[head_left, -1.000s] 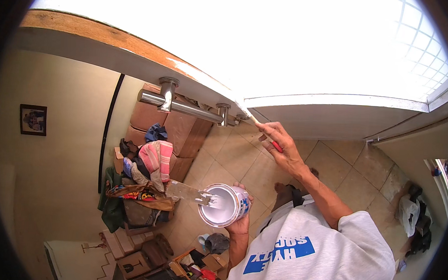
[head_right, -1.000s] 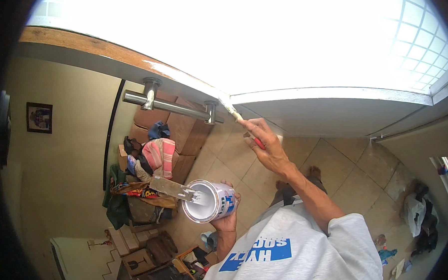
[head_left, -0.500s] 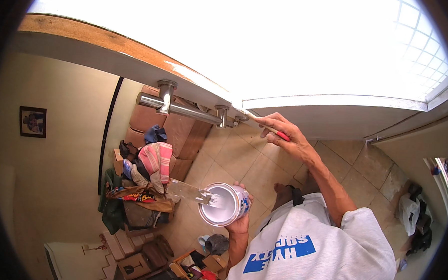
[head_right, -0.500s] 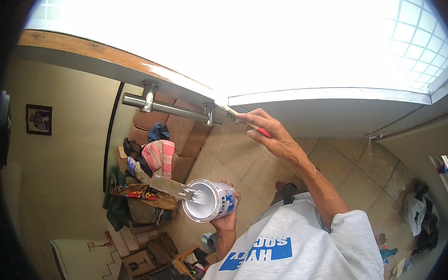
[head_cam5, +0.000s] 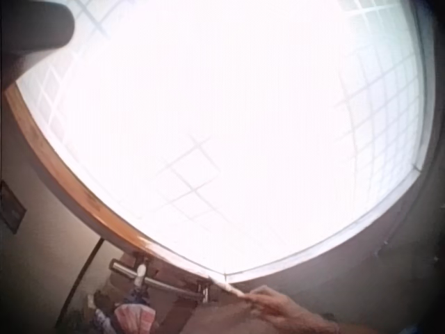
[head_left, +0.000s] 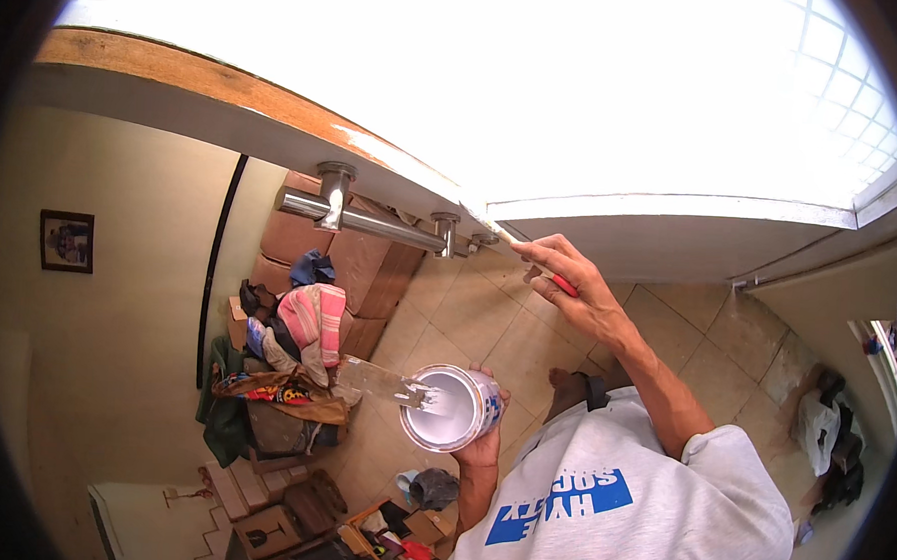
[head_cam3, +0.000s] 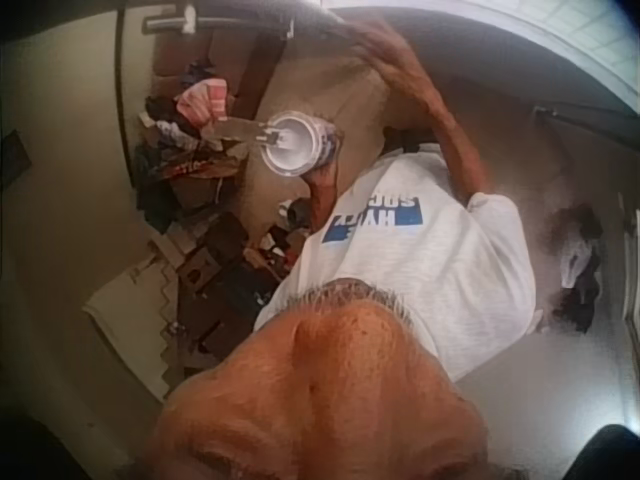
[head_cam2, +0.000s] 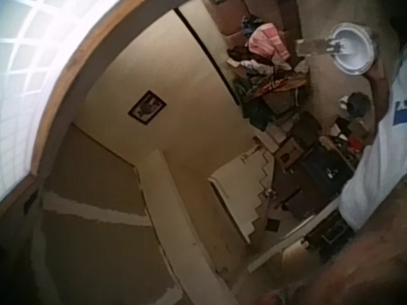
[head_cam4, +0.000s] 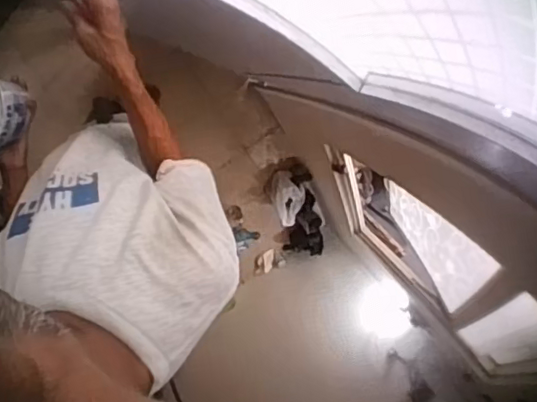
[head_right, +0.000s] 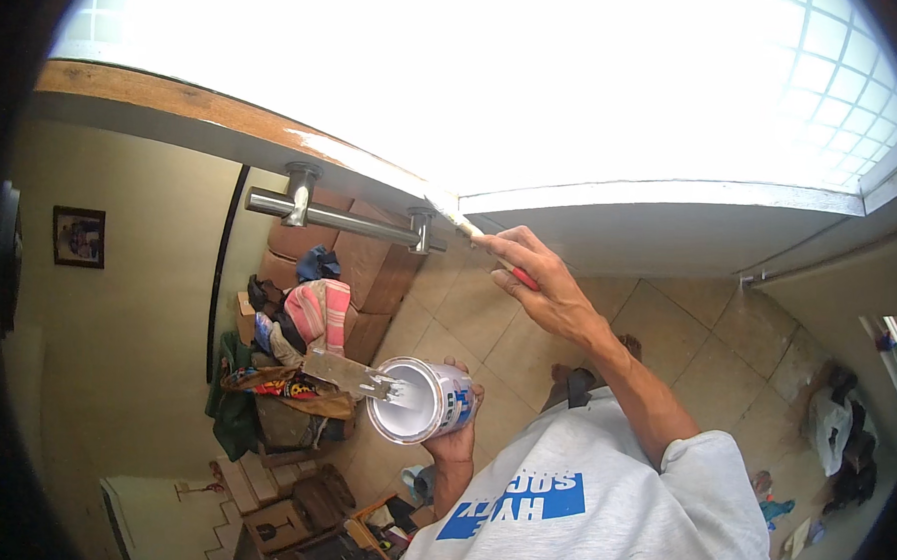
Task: The person paints the wooden frame around a door using a brush and a can of white paint.
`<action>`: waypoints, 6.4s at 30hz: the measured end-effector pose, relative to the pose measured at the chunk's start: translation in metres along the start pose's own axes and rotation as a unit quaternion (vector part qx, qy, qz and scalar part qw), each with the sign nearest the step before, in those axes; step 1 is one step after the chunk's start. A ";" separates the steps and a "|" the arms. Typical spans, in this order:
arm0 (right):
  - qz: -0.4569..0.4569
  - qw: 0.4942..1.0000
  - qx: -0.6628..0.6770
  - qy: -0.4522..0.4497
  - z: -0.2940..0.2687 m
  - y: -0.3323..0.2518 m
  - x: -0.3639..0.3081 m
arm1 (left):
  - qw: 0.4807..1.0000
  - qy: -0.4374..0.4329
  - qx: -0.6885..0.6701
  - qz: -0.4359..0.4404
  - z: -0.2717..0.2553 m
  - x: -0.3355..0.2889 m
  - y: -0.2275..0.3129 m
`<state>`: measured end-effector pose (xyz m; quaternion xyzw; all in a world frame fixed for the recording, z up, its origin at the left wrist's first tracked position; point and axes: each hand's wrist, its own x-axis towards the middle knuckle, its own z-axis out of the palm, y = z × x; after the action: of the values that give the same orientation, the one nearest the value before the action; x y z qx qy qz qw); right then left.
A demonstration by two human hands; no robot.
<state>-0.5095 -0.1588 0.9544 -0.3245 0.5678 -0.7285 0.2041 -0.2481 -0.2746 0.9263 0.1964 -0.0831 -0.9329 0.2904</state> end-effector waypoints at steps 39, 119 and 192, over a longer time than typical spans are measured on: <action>-0.098 0.993 -0.066 0.025 0.030 -0.054 0.004 | 1.000 0.020 0.006 0.000 0.001 -0.003 0.002; -0.013 0.973 -0.223 0.053 0.021 -0.059 0.044 | 0.998 -0.026 0.055 0.035 -0.021 -0.001 0.004; -0.184 0.976 -0.113 0.017 0.009 -0.100 0.065 | 0.997 -0.064 -0.010 0.045 -0.017 -0.002 -0.003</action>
<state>-0.5417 -0.1809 1.0678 -0.4320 0.5805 -0.6900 0.0183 -0.2411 -0.2721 0.9102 0.1297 -0.1008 -0.9301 0.3285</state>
